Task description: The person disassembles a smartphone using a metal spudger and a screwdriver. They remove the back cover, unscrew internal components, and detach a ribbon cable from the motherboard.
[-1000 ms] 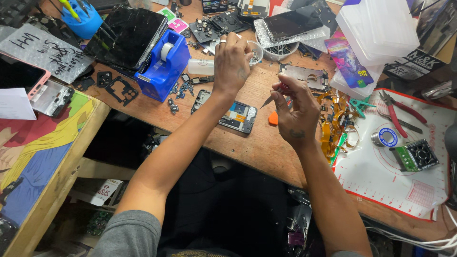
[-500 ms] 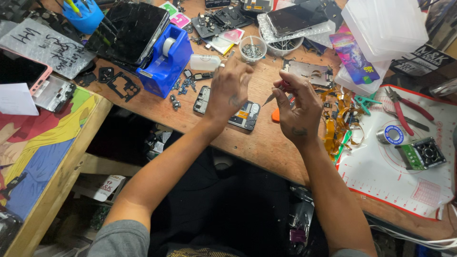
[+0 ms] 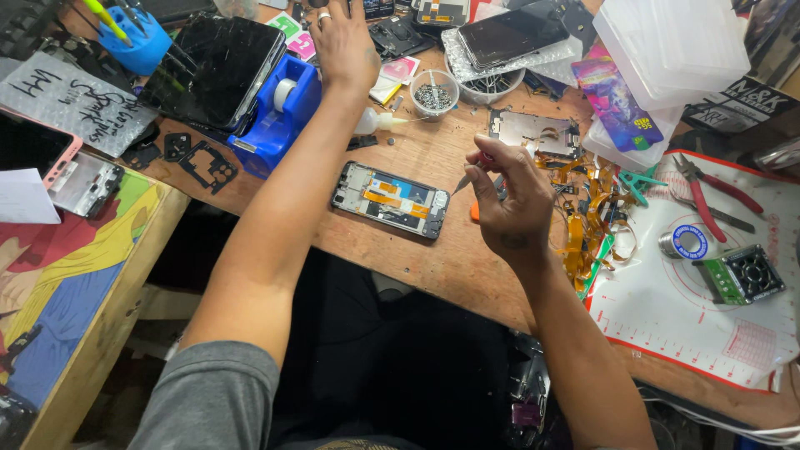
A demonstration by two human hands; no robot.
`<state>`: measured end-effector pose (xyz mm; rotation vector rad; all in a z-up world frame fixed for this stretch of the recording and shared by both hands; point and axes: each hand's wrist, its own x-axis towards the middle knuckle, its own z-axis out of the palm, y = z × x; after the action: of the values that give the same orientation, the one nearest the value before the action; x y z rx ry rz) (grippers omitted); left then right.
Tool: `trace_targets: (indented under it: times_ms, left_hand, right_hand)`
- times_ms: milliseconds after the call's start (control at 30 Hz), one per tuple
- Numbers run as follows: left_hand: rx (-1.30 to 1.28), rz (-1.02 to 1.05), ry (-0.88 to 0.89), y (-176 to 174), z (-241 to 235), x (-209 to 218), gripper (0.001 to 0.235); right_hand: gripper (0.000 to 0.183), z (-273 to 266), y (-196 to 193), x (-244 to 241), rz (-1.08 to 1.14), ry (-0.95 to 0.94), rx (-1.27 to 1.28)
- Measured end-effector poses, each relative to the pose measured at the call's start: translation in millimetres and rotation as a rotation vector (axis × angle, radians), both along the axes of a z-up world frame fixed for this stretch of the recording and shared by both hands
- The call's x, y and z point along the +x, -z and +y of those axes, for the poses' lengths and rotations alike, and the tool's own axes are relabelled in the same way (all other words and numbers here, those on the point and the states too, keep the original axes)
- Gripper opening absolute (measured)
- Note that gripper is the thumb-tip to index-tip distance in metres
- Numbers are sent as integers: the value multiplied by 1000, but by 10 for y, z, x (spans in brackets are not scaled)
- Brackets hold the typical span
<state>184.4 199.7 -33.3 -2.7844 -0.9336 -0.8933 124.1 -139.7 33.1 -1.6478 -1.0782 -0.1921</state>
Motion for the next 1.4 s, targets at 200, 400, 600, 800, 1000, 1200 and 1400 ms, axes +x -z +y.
trace_targets:
  times_ms: [200,400,600,800,1000,1200,1400]
  left_hand:
    - [-46,61,-61,192,70,222,65]
    - [1,21,-79,241,102,267,62]
    - [-64,37,-112,254,101,307,69]
    - [-45,17,-95,219,96,299,79]
    - [19,-18,-89,60,-114,150,83]
    - [-142,-110,112,-311,-790,-420,32]
    - [-620,-384,500,-594,-1758,-1528,7]
  right_hand:
    - [34,4,-29,-2,-62,24,-18]
    - [34,-6,-74,-28,-68,55,-65]
    - [33,3,-83,-29,-71,50,-71]
    - [34,-4,-83,-16,-71,51,-76]
    - [34,-3,-60,-29,-81,54,-78]
    - [35,4,-40,-45,-69,41,-49]
    - [34,1,-40,-32,-89,40,-45]
